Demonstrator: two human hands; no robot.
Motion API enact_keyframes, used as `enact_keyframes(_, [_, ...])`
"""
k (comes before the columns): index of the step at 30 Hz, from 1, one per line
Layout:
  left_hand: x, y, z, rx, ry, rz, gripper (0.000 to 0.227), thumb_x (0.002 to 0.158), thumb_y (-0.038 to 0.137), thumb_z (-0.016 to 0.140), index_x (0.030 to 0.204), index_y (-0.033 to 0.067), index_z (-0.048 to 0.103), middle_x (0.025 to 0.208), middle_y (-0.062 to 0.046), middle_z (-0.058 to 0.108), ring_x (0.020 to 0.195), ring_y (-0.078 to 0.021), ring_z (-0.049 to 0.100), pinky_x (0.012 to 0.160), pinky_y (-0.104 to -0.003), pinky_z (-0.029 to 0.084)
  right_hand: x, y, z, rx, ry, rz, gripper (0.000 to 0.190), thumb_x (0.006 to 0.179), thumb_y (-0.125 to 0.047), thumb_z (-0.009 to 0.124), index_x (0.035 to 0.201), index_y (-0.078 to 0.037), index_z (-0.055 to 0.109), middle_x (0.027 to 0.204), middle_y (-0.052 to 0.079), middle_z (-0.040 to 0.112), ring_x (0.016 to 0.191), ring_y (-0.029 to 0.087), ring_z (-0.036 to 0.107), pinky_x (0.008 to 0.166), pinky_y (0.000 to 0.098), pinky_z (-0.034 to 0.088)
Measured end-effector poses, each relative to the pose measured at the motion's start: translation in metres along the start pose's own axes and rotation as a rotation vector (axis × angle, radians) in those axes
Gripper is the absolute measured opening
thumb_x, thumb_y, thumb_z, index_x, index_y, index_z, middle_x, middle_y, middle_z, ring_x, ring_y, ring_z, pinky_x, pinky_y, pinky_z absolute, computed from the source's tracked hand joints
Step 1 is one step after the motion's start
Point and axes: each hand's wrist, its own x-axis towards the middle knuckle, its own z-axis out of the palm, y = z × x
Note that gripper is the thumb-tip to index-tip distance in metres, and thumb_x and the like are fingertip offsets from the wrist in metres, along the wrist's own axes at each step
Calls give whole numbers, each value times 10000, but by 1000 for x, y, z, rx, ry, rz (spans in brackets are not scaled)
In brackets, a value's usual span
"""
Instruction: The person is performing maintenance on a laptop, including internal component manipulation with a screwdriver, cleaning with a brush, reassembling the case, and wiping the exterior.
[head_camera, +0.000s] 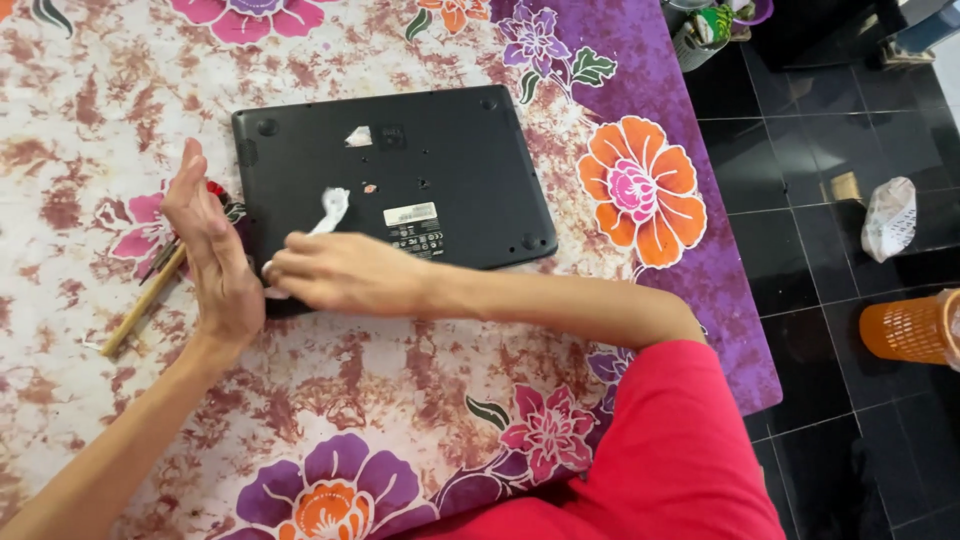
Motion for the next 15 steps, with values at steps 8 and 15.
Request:
enact_keyframes(8, [0, 7, 0, 42, -39, -38, 531, 1155, 472, 210, 1512, 79, 222, 1674, -246, 144, 1604, -317, 102, 1351, -478, 105, -5, 81, -30, -297, -105, 203, 116, 956, 47, 586, 1042, -22, 619, 919, 93, 527, 890, 274, 497, 662, 404, 474])
enact_keyframes(15, [1, 1, 0, 86, -58, -43, 521, 1152, 454, 214, 1500, 67, 238, 1616, -241, 233, 1573, -355, 142, 1319, -543, 104, -8, 12, -28, -41, -53, -58, 165, 1034, 4, 586, 1196, 19, 557, 1054, 135, 610, 938, 290, 570, 713, 410, 539])
